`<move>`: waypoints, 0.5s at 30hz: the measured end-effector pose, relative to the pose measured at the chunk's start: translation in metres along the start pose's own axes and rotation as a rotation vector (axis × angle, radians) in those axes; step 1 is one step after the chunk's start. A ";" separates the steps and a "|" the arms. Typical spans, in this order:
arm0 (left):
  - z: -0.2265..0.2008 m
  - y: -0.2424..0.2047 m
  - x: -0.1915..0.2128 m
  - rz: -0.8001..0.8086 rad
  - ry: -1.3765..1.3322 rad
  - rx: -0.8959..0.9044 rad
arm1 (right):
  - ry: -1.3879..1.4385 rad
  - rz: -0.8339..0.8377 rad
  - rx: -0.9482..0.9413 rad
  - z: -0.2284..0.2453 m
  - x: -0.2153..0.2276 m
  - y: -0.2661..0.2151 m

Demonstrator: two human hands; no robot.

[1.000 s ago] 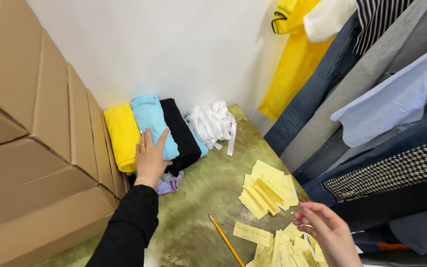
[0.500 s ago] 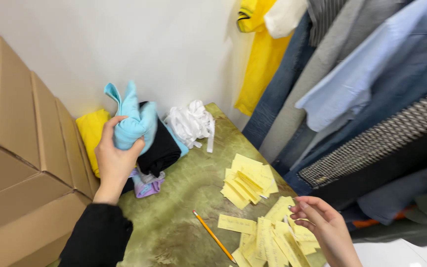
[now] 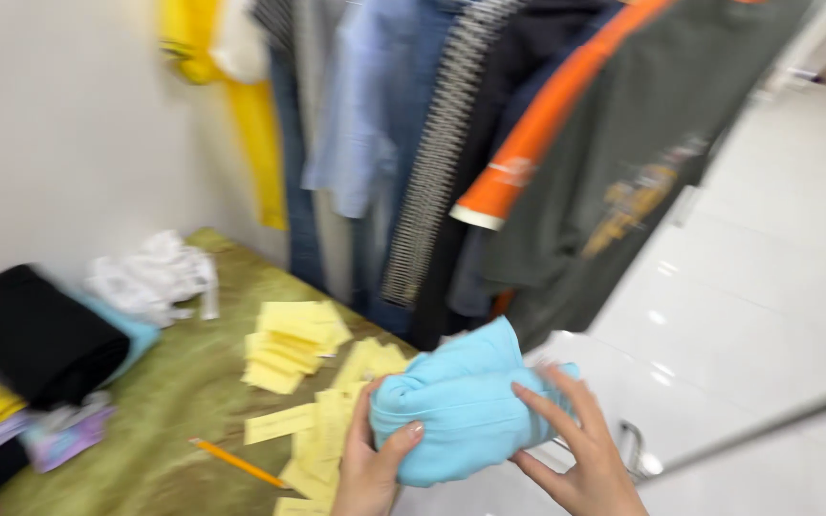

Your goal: Hanging various garments on a clothing rack using plastic hangers

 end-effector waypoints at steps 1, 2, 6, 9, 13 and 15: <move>0.032 -0.017 -0.023 -0.041 -0.143 0.226 | 0.006 0.070 -0.024 -0.014 0.012 -0.019; 0.040 -0.030 -0.048 -0.015 -0.138 0.247 | -0.015 0.057 -0.046 -0.038 0.025 -0.043; 0.076 -0.094 -0.124 -0.044 -0.054 0.663 | 0.010 -0.051 -0.364 -0.130 0.077 -0.135; 0.105 -0.123 -0.163 0.320 0.104 0.617 | 0.103 -0.145 -0.663 -0.154 0.120 -0.179; 0.083 -0.167 -0.218 0.813 0.286 0.564 | 0.184 -0.286 -0.779 -0.175 0.175 -0.218; 0.093 -0.170 -0.232 0.767 0.418 0.441 | 0.256 -0.292 -0.847 -0.181 0.189 -0.229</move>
Point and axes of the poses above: each hand's wrist, its own y-axis towards the middle knuckle, its own x-axis out of the back of the hand, z = x × y, the point moved 7 cm from there along y, towards the middle knuckle, and after that the axes turned 9 degrees about -z, right-handed, at the moved point
